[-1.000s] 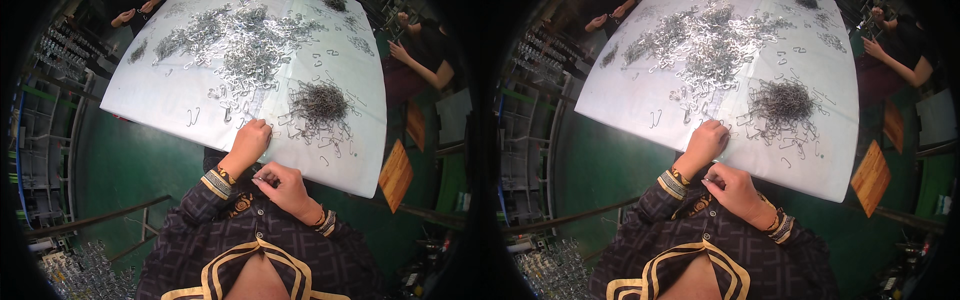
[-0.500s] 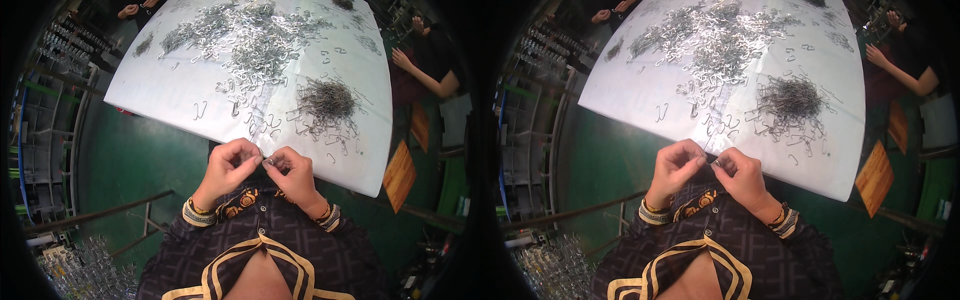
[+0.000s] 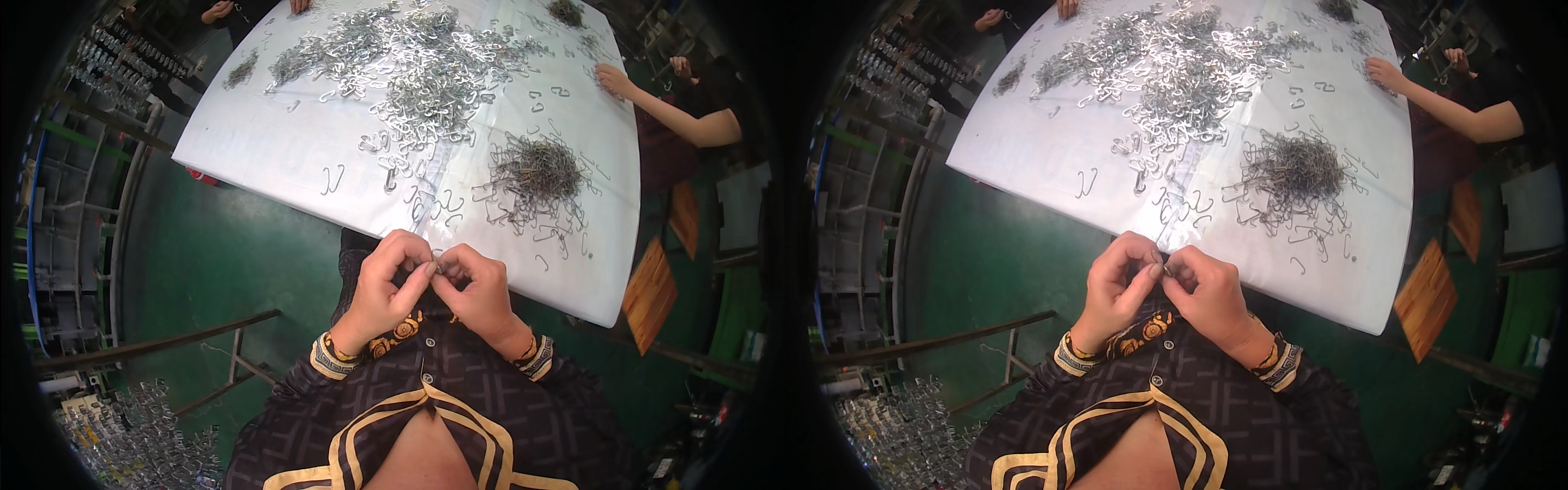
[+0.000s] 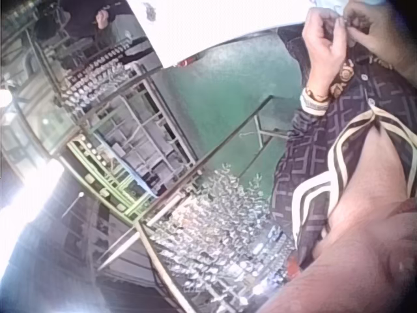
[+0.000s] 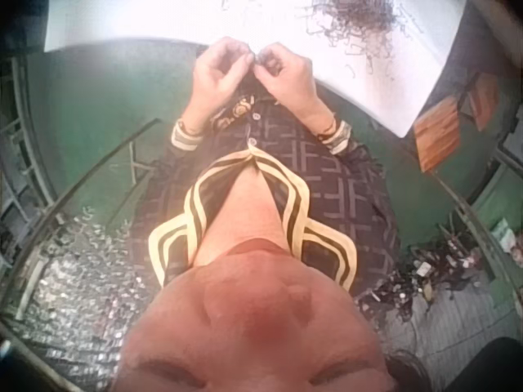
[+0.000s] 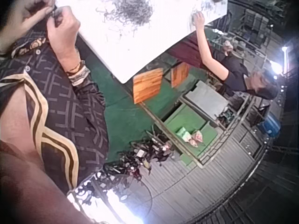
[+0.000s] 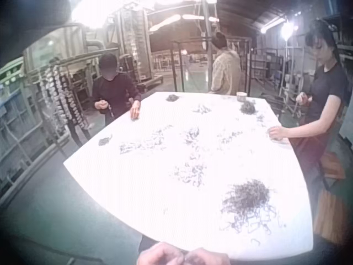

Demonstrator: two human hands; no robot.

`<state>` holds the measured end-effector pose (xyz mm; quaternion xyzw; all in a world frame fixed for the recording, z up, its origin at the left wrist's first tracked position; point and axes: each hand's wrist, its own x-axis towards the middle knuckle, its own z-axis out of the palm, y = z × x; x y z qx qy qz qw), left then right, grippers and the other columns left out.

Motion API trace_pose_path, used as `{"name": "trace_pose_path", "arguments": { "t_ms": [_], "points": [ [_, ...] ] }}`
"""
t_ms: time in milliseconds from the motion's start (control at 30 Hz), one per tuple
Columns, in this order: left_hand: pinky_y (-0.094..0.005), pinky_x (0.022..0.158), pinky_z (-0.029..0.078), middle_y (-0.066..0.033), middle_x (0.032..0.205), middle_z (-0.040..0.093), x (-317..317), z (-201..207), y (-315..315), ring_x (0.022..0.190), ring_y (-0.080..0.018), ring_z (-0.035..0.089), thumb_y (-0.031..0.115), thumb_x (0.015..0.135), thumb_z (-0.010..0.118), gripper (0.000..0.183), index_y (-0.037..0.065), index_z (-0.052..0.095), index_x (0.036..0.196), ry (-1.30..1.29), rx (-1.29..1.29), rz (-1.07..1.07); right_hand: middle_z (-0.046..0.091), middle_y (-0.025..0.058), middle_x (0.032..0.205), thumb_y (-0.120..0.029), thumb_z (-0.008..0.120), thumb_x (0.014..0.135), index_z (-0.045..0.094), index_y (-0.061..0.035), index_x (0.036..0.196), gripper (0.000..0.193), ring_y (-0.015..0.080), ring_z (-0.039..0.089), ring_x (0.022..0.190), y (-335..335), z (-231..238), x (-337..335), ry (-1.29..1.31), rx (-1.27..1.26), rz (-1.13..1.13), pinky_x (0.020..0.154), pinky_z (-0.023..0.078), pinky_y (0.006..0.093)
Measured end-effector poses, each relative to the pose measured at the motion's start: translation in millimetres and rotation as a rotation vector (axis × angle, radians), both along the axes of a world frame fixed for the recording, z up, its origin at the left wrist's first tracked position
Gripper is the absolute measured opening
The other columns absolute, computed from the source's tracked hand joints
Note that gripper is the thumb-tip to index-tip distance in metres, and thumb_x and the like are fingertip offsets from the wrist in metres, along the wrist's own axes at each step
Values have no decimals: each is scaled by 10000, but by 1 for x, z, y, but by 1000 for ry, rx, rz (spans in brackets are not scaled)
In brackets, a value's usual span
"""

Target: The person hangs a metal piece onto a rack and then sorts through many small metal hooks and loops on a table with other people.

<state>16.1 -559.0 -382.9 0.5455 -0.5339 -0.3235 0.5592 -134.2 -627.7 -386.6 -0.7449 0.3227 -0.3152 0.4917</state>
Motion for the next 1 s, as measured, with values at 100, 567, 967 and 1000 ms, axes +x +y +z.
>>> {"name": "trace_pose_path", "arguments": {
  "t_ms": [100, 567, 967, 1000],
  "points": [
    [-287, 778, 452, -123, 917, 609, 0, -1, 2, 880, -172, 561, -51, 876, 550, 87, -4, 531, 947, 25, -112, -16, 659, 92, 779, -20, 719, 780, 622, -6, 865, 130, 127, 637, 617, -5, 1, -1, -116, -27, 74, 541, 488, 254],
    [-316, 786, 462, -136, 912, 604, 2, 14, 15, 857, -201, 563, -60, 861, 546, 105, 10, 511, 931, -21, -168, -21, 612, 121, 907, -162, 735, 792, 705, -43, 1035, 272, 301, 575, 917, -143, -89, 71, 408, -501, -183, 834, 454, 403],
    [-271, 682, 499, -107, 925, 615, 5, 7, 15, 761, -158, 611, -55, 850, 574, 80, 1, 555, 903, -41, -174, 43, 611, 150, 925, -59, 649, 828, 697, -28, 955, 139, 346, 615, 866, -169, -107, 86, 517, -690, -96, 789, 506, 414],
    [-276, 689, 496, -105, 919, 619, 5, 7, 15, 772, -166, 609, -55, 845, 578, 83, 3, 557, 901, -44, -166, 53, 617, 150, 914, -49, 639, 828, 693, -23, 933, 121, 353, 618, 855, -168, -101, 84, 481, -642, -124, 780, 509, 412]
  ]
}}
